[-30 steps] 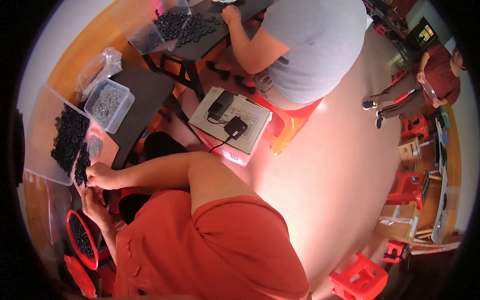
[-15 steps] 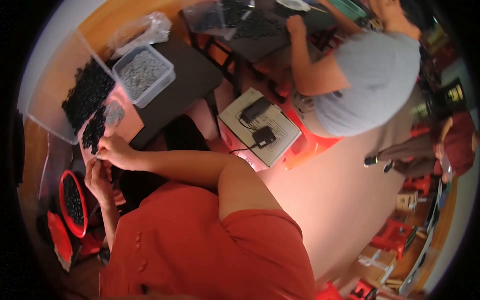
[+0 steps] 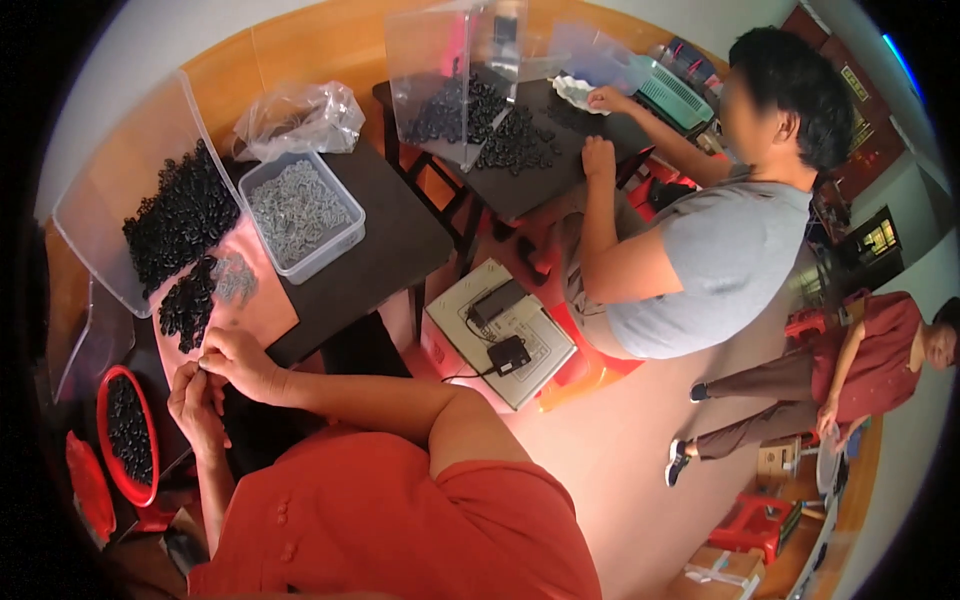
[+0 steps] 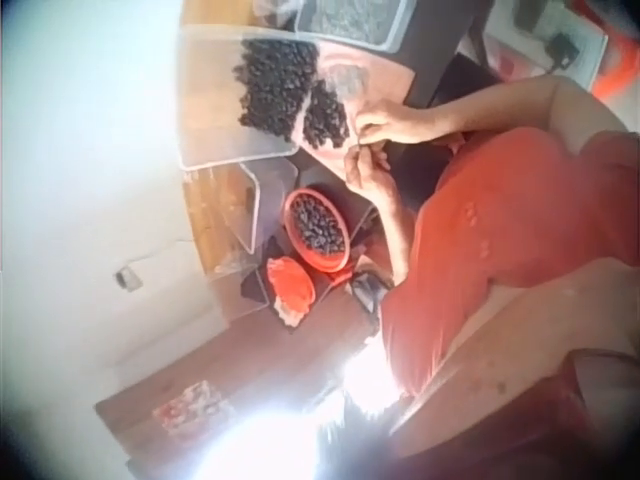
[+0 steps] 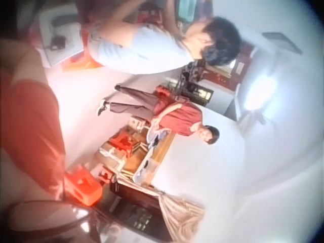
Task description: The person assembles small black plastic components by hand at a workshop table.
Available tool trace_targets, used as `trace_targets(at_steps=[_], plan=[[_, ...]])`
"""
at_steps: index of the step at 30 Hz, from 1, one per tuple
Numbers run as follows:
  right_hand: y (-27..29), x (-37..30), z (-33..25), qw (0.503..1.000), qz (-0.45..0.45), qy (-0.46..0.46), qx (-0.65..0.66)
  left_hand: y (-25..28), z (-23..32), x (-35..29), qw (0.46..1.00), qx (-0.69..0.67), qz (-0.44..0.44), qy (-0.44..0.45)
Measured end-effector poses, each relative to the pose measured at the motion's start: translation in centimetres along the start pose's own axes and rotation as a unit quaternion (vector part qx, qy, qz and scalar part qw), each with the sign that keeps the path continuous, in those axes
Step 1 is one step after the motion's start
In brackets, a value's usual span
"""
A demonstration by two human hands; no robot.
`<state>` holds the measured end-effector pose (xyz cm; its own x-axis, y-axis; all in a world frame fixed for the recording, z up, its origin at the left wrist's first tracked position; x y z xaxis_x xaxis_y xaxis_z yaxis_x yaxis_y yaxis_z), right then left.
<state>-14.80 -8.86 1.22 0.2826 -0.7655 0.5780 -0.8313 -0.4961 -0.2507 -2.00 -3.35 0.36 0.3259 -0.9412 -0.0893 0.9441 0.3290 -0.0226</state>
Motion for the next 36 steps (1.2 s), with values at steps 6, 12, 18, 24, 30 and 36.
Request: trace_targets(at_steps=[6, 12, 18, 24, 30, 36], plan=[[0.5, 0.1, -0.5, 1.0, 0.015, -0.013, 0.005, -0.5, 0.0, 0.0, 1.0, -0.011, 0.006, 0.011], [0.5, 0.3, -0.4, 1.0, 0.009, 0.01, -0.026, -0.5, 0.2, 0.0, 1.0, 0.0, 0.004, 0.01], [0.2, 0.1, -0.4, 1.0, 0.005, -0.004, -0.004, -0.3, 0.2, -0.2, 1.0, -0.004, 0.013, 0.011], [0.6, -0.2, 0.2, 0.999, 0.0, 0.013, -0.036, -0.4, -0.2, -0.1, 0.999, -0.02, 0.012, 0.023], [0.9, 0.2, -0.7, 0.999, 0.001, 0.008, -0.042, -0.9, 0.5, -0.2, 0.999, -0.037, -0.005, 0.008], [-0.4, -0.3, 0.4, 0.997, -0.011, -0.068, -0.019, -0.1, 1.2, -1.4, 0.994, 0.05, 0.044, 0.086]])
Point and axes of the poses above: each hand's wrist, its own x-axis towards the middle knuckle, its own y-axis out of the back of the hand, z = x × y, the point moved 9 cm from there along x, towards the middle knuckle, and after that the axes turned 15 degrees about y, right-handed, at the moved point
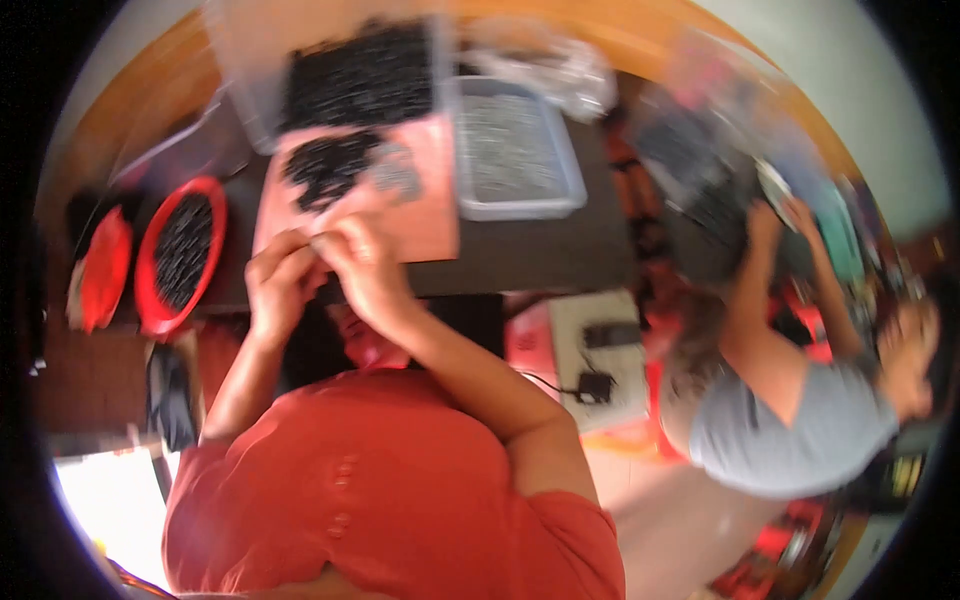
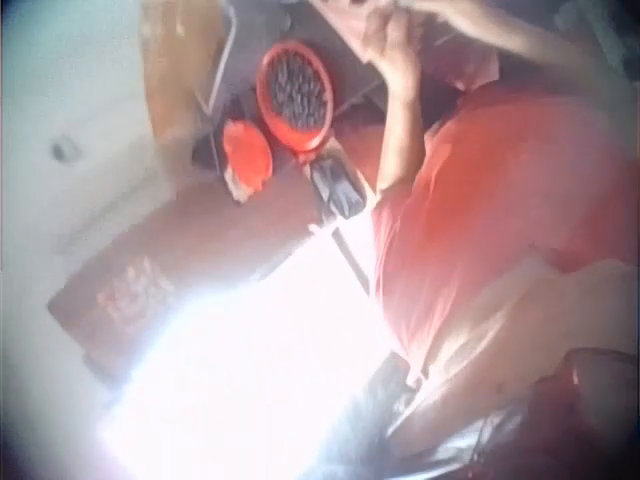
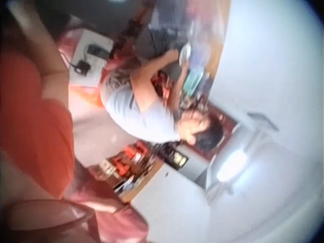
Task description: The person assembles small black plastic components by hand at a workshop table.
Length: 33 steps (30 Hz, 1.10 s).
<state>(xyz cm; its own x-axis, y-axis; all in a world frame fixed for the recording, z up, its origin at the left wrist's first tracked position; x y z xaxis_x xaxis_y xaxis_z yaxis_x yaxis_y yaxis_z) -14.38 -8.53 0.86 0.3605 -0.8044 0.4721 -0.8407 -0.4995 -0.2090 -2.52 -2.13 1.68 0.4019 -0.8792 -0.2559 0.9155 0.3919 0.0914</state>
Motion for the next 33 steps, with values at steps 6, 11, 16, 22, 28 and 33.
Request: trace_targets(at_steps=[6, 11, 16, 22, 28, 33], plan=[[1.5, -0.8, 0.7, 0.999, 0.031, -0.028, -0.012, -1.4, 0.5, 0.2, 0.992, -0.026, -0.114, -0.054], [0.7, -0.7, 0.1, 0.998, 0.03, -0.02, -0.056, -0.7, 1.1, -0.8, 0.968, 0.033, -0.084, -0.234], [0.8, -0.4, -0.1, 0.996, 0.03, -0.019, -0.085, -1.4, -0.1, 0.8, 0.975, -0.078, -0.14, -0.154], [0.8, -0.7, -0.2, 0.995, 0.028, -0.01, -0.096, -1.0, -0.2, 0.6, 0.98, -0.039, -0.093, -0.171], [1.7, -0.7, -0.9, 0.989, 0.077, -0.002, -0.123, -1.3, 1.2, 0.0, 0.962, -0.056, -0.114, -0.241], [0.9, -0.1, 1.2, 0.997, 0.049, -0.048, -0.042, 0.2, 0.5, 0.1, 0.977, -0.128, -0.129, -0.114]])
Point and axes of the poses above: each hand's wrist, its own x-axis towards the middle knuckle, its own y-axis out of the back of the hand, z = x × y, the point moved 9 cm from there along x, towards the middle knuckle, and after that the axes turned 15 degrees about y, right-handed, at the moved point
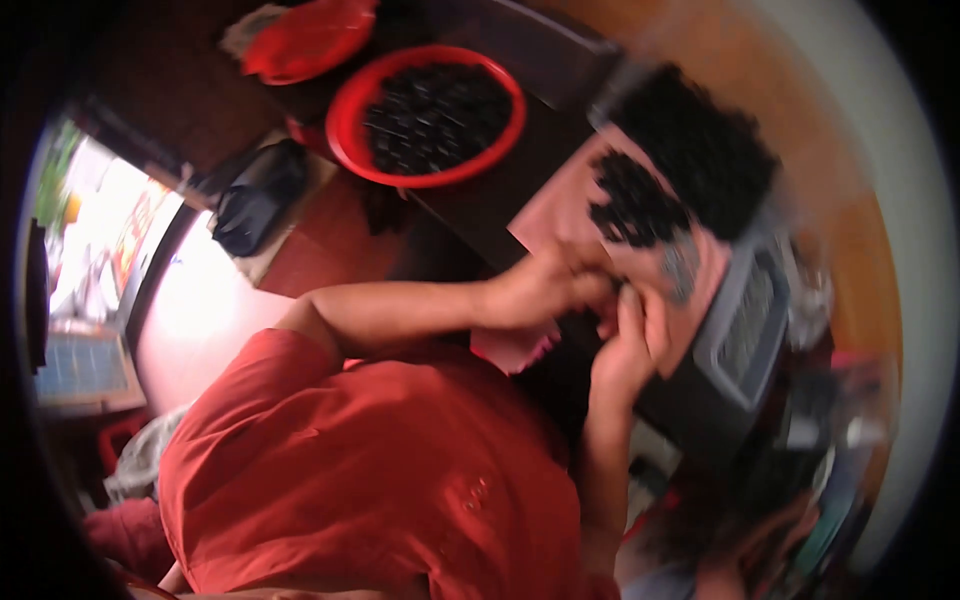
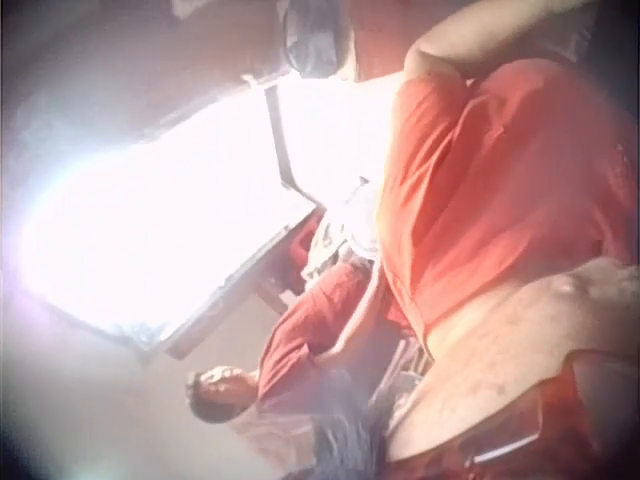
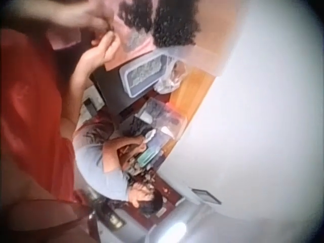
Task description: The person assembles small black plastic components by hand at a workshop table.
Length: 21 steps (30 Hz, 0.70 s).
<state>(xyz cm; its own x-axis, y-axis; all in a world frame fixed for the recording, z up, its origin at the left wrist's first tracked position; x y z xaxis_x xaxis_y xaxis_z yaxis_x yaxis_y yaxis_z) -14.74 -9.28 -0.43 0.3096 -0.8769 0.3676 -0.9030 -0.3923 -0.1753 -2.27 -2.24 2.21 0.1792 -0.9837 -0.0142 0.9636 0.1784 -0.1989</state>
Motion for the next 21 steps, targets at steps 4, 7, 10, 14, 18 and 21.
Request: trace_targets(at_steps=[4, 7, 10, 14, 18, 21], plan=[[0.1, 0.6, -0.4, 0.999, -0.014, 0.008, 0.04, 0.4, -0.9, 0.9, 1.0, 0.008, 0.012, 0.021], [0.6, 0.6, -0.6, 0.999, -0.017, 0.012, 0.044, 0.0, -1.3, 1.2, 0.999, 0.036, 0.019, 0.02], [0.5, 0.4, -0.7, 0.999, -0.028, -0.004, 0.038, 0.1, -1.6, 0.9, 0.998, 0.024, 0.032, 0.051], [-0.1, 1.1, -1.3, 0.997, -0.073, -0.007, -0.031, 0.1, -1.9, 0.8, 0.996, 0.042, 0.046, 0.062], [-1.0, 1.3, -1.3, 0.991, -0.119, -0.019, -0.059, -0.1, -1.1, 0.6, 0.997, 0.049, 0.049, 0.02], [-0.6, 1.8, -0.5, 0.995, -0.102, -0.009, -0.013, 0.0, -1.1, 0.8, 0.997, 0.054, 0.057, 0.024]])
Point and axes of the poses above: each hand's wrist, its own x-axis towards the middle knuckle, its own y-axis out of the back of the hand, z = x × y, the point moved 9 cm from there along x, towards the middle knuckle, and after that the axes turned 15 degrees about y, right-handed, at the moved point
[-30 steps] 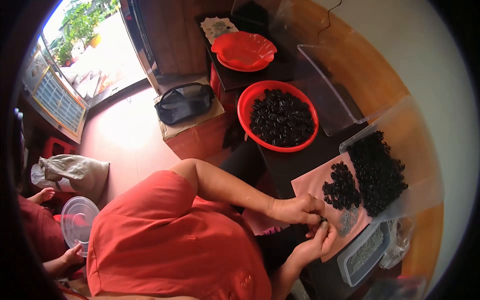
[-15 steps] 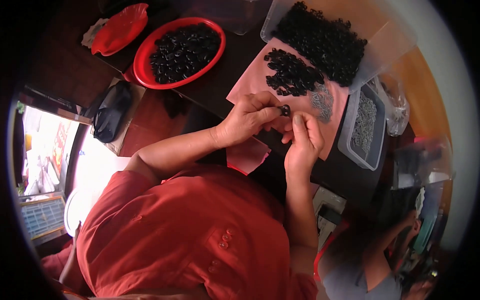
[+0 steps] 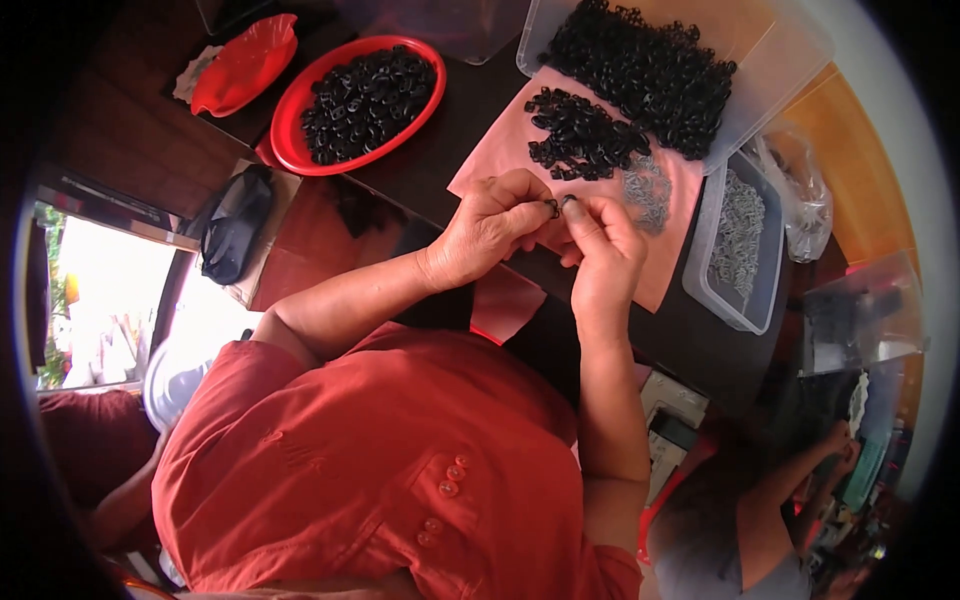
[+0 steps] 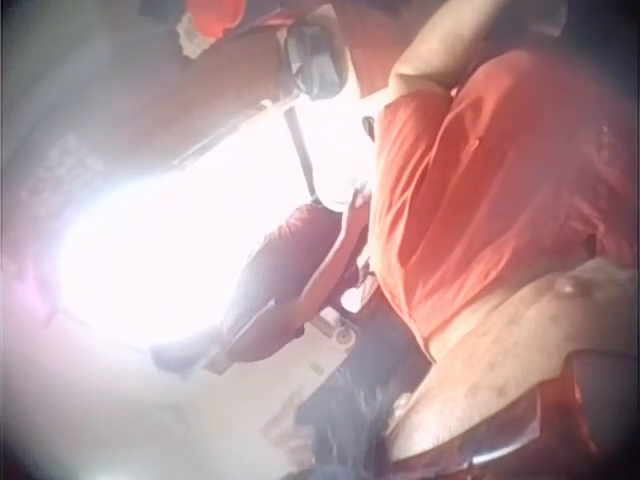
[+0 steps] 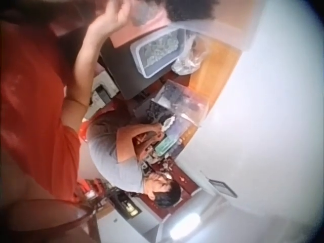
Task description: The person assembles small black plastic components by hand at a workshop table.
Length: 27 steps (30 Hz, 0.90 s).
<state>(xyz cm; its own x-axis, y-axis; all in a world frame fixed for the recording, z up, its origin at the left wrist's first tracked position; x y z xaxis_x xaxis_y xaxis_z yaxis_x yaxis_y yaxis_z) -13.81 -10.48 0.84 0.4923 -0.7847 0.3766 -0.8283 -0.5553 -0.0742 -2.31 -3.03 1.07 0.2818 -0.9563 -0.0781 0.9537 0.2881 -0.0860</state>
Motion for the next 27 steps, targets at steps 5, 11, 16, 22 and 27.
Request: trace_targets(at_steps=[5, 11, 16, 22, 27], plan=[[1.7, -0.1, 1.2, 0.991, 0.079, -0.053, 0.096, 0.3, 0.0, 0.0, 0.999, -0.013, 0.02, 0.049], [1.1, 0.0, 0.7, 0.997, 0.055, -0.02, 0.053, 0.2, -0.2, 0.2, 0.999, -0.012, 0.005, 0.031], [0.6, 0.0, 0.2, 0.998, 0.034, -0.014, 0.049, 0.1, 0.0, 0.1, 1.0, 0.0, 0.004, 0.016], [0.1, -0.1, -0.2, 1.0, 0.002, 0.007, 0.011, -0.1, -0.2, 0.0, 1.0, 0.003, -0.001, 0.016], [-0.1, 0.1, -0.3, 1.0, -0.021, 0.015, -0.009, -0.1, -0.1, 0.1, 1.0, 0.017, -0.01, 0.017]])
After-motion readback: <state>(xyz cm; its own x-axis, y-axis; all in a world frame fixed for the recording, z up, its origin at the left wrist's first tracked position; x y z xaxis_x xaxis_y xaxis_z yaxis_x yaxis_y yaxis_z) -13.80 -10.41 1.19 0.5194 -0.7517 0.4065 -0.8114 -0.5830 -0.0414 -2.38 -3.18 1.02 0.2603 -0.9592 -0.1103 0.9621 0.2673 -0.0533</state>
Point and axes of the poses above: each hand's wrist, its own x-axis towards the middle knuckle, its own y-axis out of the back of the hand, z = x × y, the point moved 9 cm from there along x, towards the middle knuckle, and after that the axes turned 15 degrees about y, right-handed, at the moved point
